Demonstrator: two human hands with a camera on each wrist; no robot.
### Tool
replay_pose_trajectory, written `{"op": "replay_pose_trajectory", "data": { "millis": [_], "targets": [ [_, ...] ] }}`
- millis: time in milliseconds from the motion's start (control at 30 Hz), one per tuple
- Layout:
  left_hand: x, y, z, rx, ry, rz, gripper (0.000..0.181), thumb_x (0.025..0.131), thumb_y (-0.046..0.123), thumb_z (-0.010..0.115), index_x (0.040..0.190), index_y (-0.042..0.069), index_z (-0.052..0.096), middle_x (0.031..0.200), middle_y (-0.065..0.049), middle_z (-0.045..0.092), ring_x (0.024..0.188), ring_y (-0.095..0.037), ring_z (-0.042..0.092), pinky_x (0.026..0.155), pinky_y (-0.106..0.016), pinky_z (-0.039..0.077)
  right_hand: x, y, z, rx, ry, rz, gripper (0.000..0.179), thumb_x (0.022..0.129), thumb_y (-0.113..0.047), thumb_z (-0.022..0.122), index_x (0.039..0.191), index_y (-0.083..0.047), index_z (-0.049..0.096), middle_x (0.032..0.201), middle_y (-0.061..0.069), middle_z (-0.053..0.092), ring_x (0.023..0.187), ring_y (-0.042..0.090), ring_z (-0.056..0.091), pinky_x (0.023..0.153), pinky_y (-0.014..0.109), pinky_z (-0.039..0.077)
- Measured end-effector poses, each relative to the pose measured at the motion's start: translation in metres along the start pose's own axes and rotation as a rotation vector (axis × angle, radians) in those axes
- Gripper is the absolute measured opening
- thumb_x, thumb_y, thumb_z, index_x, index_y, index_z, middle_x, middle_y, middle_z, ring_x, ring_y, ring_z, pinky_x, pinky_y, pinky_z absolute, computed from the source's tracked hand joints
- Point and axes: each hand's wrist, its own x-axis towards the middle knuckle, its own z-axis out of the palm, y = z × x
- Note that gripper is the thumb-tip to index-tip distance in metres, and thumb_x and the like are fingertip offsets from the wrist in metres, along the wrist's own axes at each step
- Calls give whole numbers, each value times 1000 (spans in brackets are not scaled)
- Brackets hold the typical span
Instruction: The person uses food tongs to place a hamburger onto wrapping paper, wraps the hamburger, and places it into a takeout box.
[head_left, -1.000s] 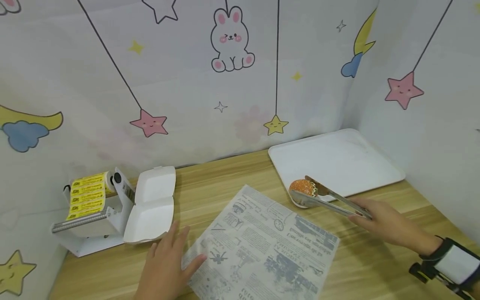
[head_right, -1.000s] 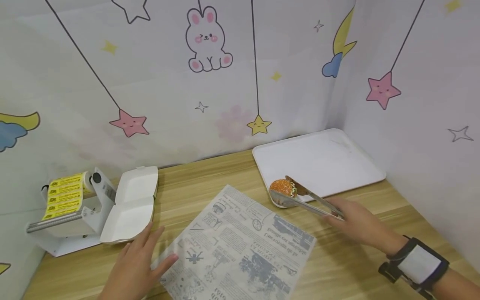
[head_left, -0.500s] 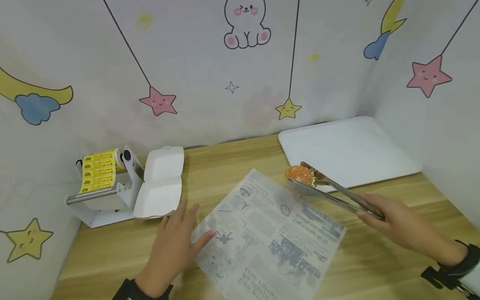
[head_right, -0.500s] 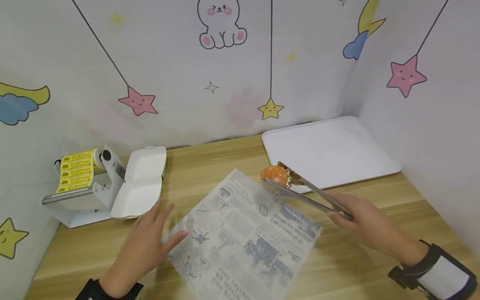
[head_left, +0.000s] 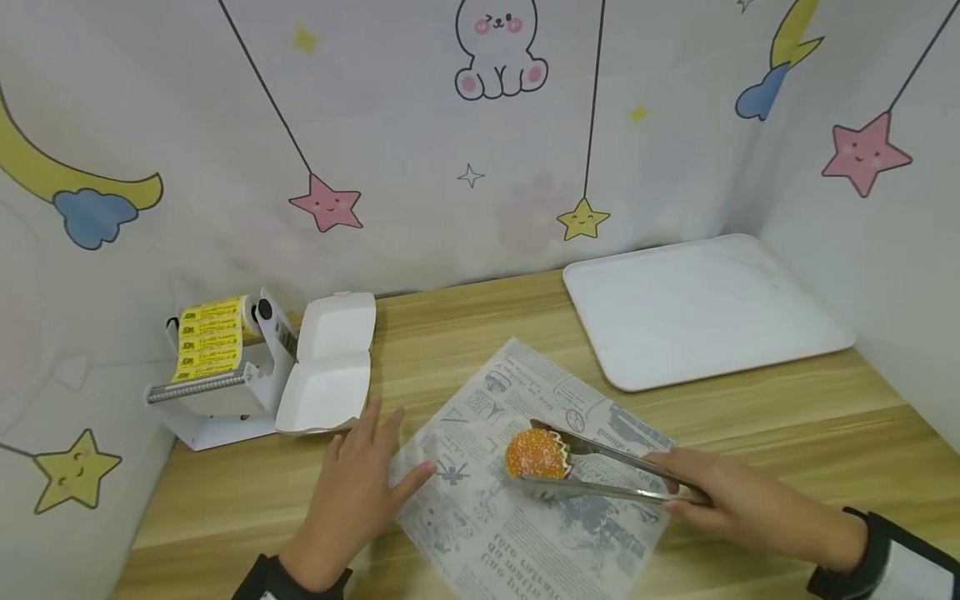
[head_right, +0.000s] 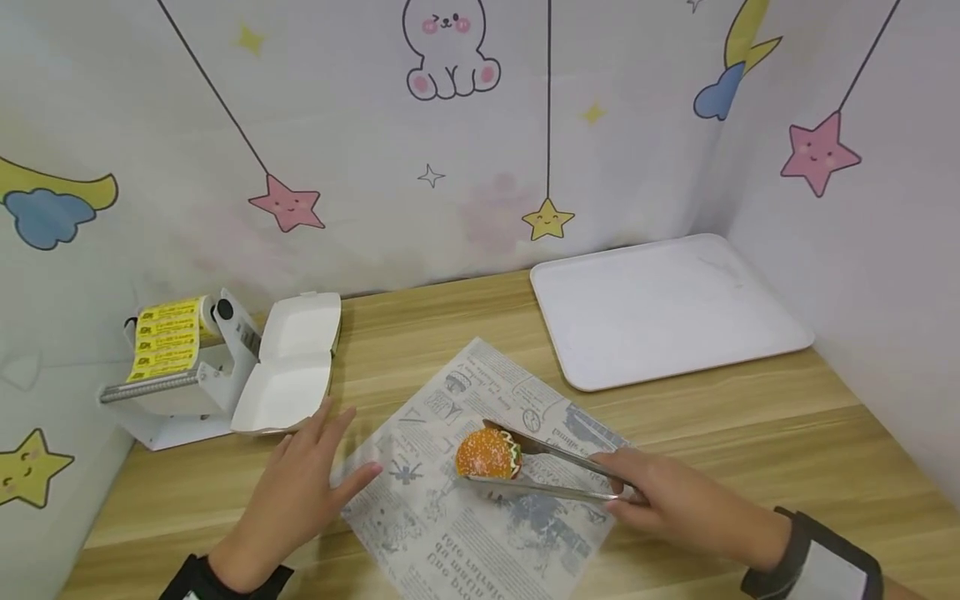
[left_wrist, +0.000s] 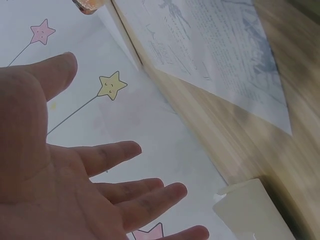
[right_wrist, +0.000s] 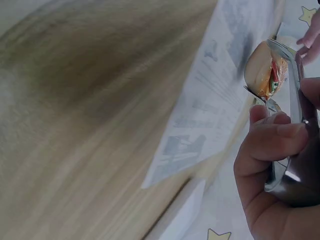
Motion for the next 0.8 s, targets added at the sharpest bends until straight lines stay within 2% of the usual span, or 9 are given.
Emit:
{"op": "replay_pose_trajectory", "data": {
  "millis": [200,333,467,567,633,700,800],
  "targets": [
    [4,6,4,-10,0,19,78,87,49,78,142,-2,54,153,-34,37,125,-58,50,101,-75,36,-10,1,3,68,-11,45,45,95,-13,73,136,2,58,94,-18,52,72,-8,46,56,16,44],
    [7,8,6,-4,-3,36,78,87,50,77,142,-1,55,152,-34,39,126,-55,51,100,-74,37,-16,0,2,105,6,66,51,93,-12,75,140,-1,56,97,-13,53,69,-9,45,55,16,44],
    [8,8,7,-3,-15,36,77,89,50,76,144,1,54,152,-33,40,128,-53,50,102,-74,36,-23,-1,-11,131,58,44,62,89,-6,78,145,-6,52,102,-10,54,67,-10,40,53,15,43],
    [6,7,6,-6,-23,25,76,89,49,75,144,2,53,152,-33,39,130,-53,48,102,-74,35,-23,0,-29,196,138,26,64,87,6,75,146,-5,51,102,-8,57,61,-5,39,49,15,41],
    [6,6,7,-6,-26,21,76,90,49,75,145,2,53,152,-34,39,130,-54,47,102,-75,34,-19,3,-44,171,232,42,64,85,11,74,143,-3,53,95,-9,57,57,-3,39,44,16,39],
    [6,5,8,-7,-33,21,77,90,50,75,145,2,52,152,-34,38,131,-54,46,103,-75,33,-12,10,-59,88,326,94,59,85,12,73,139,-2,55,87,-7,55,55,1,40,42,17,36],
    [8,5,10,-12,-39,30,78,90,51,74,146,1,52,153,-34,37,131,-55,46,104,-75,32,0,30,-79,-80,392,249,49,90,4,73,135,1,56,83,-5,53,59,1,42,43,20,36]
  ]
}}
